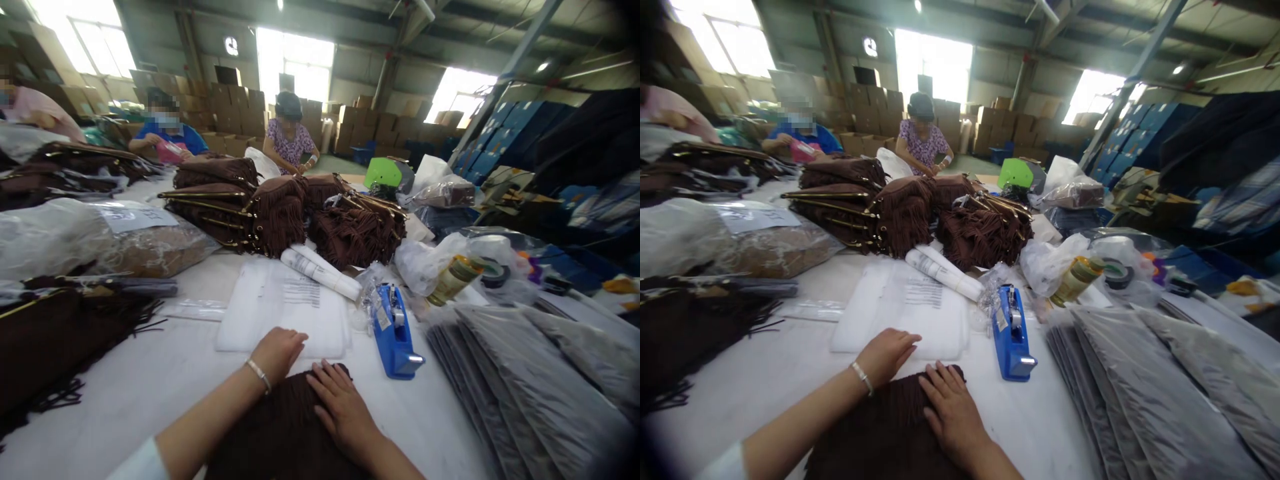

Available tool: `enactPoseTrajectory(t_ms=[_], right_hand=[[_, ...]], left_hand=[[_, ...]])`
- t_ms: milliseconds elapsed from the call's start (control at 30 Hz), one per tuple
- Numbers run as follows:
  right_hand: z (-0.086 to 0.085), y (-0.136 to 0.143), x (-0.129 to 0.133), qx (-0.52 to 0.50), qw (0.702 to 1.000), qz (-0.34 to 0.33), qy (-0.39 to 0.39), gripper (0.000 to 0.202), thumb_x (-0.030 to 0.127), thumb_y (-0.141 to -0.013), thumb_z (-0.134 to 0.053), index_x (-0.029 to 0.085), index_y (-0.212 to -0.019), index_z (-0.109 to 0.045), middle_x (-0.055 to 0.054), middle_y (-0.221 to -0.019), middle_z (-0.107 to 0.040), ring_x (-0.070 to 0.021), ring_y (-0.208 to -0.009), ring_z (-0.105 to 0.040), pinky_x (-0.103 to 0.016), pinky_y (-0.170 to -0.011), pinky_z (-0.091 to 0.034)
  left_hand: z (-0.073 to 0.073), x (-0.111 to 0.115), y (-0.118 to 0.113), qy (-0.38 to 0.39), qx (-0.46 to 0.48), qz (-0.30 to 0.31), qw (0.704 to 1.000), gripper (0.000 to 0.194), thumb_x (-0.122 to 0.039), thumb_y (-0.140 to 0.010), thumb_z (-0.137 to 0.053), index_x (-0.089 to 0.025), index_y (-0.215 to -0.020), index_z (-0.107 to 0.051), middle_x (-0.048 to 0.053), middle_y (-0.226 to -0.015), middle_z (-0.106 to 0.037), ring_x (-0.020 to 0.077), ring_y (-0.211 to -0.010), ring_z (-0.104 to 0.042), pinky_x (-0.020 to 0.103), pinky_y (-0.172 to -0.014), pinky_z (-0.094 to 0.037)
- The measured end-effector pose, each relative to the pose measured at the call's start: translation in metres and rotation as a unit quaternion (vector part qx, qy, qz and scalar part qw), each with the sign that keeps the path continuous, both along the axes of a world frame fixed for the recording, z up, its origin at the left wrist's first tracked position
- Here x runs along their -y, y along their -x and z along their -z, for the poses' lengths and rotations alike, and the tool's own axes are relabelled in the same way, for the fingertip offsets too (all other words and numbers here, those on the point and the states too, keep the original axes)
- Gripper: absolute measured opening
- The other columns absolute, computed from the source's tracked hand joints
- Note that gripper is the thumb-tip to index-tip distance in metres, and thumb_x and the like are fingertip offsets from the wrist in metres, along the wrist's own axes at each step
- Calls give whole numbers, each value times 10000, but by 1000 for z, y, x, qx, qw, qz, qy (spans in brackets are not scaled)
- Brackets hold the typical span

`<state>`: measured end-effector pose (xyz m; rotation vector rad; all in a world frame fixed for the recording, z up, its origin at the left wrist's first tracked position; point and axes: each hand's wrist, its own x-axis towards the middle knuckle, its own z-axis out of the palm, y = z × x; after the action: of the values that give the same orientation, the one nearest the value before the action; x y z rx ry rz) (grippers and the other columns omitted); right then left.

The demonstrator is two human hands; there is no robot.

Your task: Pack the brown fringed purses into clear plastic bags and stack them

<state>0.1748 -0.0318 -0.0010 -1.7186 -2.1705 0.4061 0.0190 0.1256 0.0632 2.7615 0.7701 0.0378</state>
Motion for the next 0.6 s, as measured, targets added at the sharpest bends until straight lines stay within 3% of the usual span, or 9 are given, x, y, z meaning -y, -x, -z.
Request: enactPoseTrajectory(t_ms=[100, 167, 233, 300, 367, 400, 500, 600], right_hand=[[0, -3, 1, 4, 1000, -1, 1, 586, 236, -893, -473, 294, -1433, -256, -18, -1490, -256, -254, -1378, -210, -525, -1103, -249], [1, -4, 0, 4, 1000, -2, 2, 588, 241, -892, -476, 298, -1433, -254, -14, -1488, -259, -254, -1378, -210, -527, -1100, -255], [3, -4, -2, 6, 1000, -2, 1, 591, 244, -893, -476, 302, -1435, -248, -11, -1488, -258, -254, -1379, -206, -529, -1098, -259], [5, -3, -2, 10, 1000, -3, 0, 599, 239, -892, -477, 303, -1437, -239, -12, -1489, -252, -257, -1378, -206, -526, -1096, -264], [7, -3, -1, 16, 1000, -5, -4, 610, 225, -888, -476, 302, -1441, -229, -18, -1492, -239, -261, -1374, -219, -521, -1094, -272], [8, -3, -1, 20, 1000, -6, -7, 617, 219, -885, -477, 300, -1443, -226, -24, -1494, -228, -265, -1371, -227, -519, -1091, -280], [13, -5, -1, 31, 999, -10, -22, 630, 217, -872, -490, 297, -1442, -235, -41, -1493, -222, -283, -1358, -257, -520, -1075, -308], [21, -7, -4, 37, 998, -19, -38, 630, 206, -862, -492, 296, -1437, -251, -42, -1481, -257, -290, -1346, -283, -521, -1055, -338]], left_hand=[[16, -42, -6, -12, -40, 9, 999, 348, -170, -736, -644, -127, -1079, -598, 165, -1115, -594, 332, -1057, -524, 445, -846, -459], [26, -55, -5, -14, -56, 18, 998, 236, -176, -748, -622, -131, -980, -627, 156, -1046, -601, 307, -988, -553, 405, -775, -486], [31, -58, 0, -12, -59, 30, 998, 147, -187, -824, -521, -153, -906, -638, 125, -977, -606, 255, -913, -577, 360, -748, -490], [32, -56, 8, -5, -56, 43, 998, 188, -180, -860, -452, -168, -881, -639, 106, -954, -607, 227, -889, -580, 340, -762, -484], [31, -52, 19, 2, -48, 53, 997, 180, -178, -813, -523, -186, -958, -628, 97, -1012, -602, 241, -958, -556, 357, -822, -467], [30, -51, 24, 5, -43, 52, 998, 268, -167, -765, -576, -197, -1030, -608, 98, -1065, -591, 259, -1014, -532, 379, -861, -452], [29, -51, 42, 11, -26, 10, 1000, 528, -110, -690, -602, -203, -1203, -518, 126, -1201, -537, 302, -1128, -461, 449, -938, -400], [32, -58, 60, 34, -6, -60, 998, 422, -109, -715, -539, -153, -1134, -574, 157, -1147, -570, 294, -1067, -516, 431, -902, -428]])
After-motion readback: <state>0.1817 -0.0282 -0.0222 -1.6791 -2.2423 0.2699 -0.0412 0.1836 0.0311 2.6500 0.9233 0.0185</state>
